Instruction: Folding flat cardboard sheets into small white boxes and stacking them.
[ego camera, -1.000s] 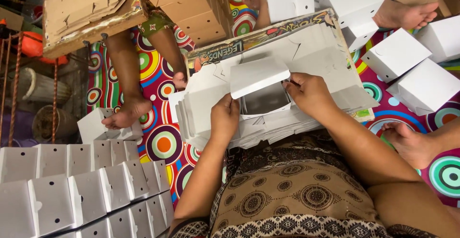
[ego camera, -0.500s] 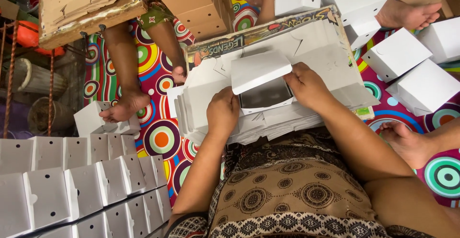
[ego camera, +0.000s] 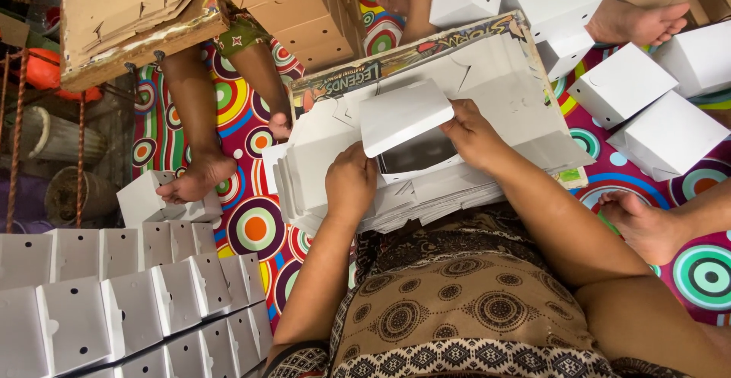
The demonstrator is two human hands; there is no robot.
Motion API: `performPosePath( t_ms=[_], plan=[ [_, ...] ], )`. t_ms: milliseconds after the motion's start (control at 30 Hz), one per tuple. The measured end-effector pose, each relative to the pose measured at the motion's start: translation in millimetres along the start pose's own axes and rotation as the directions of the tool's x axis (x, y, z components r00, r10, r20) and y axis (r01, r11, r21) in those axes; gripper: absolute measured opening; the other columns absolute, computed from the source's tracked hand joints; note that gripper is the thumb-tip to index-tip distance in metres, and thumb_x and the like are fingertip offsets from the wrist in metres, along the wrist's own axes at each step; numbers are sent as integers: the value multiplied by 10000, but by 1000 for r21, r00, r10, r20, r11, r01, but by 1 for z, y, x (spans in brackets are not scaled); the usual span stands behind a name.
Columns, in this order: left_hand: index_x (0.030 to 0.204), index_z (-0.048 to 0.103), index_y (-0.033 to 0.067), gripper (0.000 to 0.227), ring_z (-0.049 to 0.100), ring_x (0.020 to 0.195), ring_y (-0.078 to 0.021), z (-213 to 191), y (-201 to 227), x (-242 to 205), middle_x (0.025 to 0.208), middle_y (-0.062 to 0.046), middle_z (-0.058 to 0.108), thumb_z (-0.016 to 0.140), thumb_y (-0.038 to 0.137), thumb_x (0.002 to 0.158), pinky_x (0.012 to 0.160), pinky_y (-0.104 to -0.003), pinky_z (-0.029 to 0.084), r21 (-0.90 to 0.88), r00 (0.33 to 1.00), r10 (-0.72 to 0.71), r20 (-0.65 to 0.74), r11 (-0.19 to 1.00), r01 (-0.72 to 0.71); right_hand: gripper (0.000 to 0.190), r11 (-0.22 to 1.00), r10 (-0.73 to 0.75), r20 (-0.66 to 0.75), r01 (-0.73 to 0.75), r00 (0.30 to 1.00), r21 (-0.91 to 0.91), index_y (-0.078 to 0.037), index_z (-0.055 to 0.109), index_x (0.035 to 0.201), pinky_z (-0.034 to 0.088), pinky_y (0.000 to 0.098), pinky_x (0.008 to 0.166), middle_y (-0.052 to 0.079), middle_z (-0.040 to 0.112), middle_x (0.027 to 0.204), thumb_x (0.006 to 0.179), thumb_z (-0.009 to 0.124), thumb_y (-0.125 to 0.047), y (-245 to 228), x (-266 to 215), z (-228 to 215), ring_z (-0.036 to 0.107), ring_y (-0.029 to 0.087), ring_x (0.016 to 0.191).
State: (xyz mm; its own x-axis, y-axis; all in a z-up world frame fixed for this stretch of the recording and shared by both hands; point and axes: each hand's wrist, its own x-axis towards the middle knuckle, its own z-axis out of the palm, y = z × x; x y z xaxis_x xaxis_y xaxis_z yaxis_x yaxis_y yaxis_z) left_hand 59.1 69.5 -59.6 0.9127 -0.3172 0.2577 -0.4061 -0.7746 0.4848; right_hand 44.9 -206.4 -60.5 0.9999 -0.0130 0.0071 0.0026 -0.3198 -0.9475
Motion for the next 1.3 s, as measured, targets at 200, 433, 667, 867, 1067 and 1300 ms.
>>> performPosePath(
  t_ms=[200,433,667,867,1067,1300],
  plan=[
    [1273,707,46,318,690,1076,-373,13,-12,-4,1238,-165,724,570,110,992,881,-454,556,-41,999,-17,47,999,19,584,999,27,108,-22,994,-44,41,512,1477,401,544,1133,283,466,1436,1094,463,-397,2,-1,0,477,465,1373],
    [1428,612,116,410,632,1254,-334,-50,36,1,1380,-120,658,508,282,1068,1025,-440,515,-163,961,-98,258,976,144,716,987,100,128,-82,987,-137,100,438,1496,405,573,1127,380,426,1487,1019,596,-410,-69,-26,-30,459,520,1383],
    [1576,296,-32,602,435,1394,-504,-74,49,-6,1552,-310,413,387,280,1070,1126,-590,407,-619,994,-2,106,782,68,1168,920,-193,176,241,965,-310,-134,256,1631,407,615,1108,296,188,1646,713,906,-447,-97,-56,-40,403,541,1392],
    [1437,584,96,443,422,1433,-446,-47,44,2,1617,-213,376,602,212,1009,1132,-488,435,-487,977,204,59,861,-150,492,884,-311,132,337,941,-323,-212,562,1469,477,536,1070,172,357,1627,997,613,-344,-65,-46,-30,494,439,1367],
    [1369,670,143,352,472,1407,-401,-47,56,-10,1633,-189,374,553,197,1041,1097,-444,495,-415,977,147,154,907,-71,467,899,-238,118,265,964,-348,-244,622,1418,456,497,1109,156,300,1662,964,674,-339,-50,-58,-20,449,415,1417],
    [1648,159,83,811,303,1482,-486,-18,37,-15,1654,-319,195,536,423,1016,1175,-523,405,-603,891,-186,415,676,422,860,853,-23,203,125,979,-506,-342,359,1573,561,591,994,257,141,1669,846,797,-207,-64,-65,-13,581,532,1229]
  ],
)
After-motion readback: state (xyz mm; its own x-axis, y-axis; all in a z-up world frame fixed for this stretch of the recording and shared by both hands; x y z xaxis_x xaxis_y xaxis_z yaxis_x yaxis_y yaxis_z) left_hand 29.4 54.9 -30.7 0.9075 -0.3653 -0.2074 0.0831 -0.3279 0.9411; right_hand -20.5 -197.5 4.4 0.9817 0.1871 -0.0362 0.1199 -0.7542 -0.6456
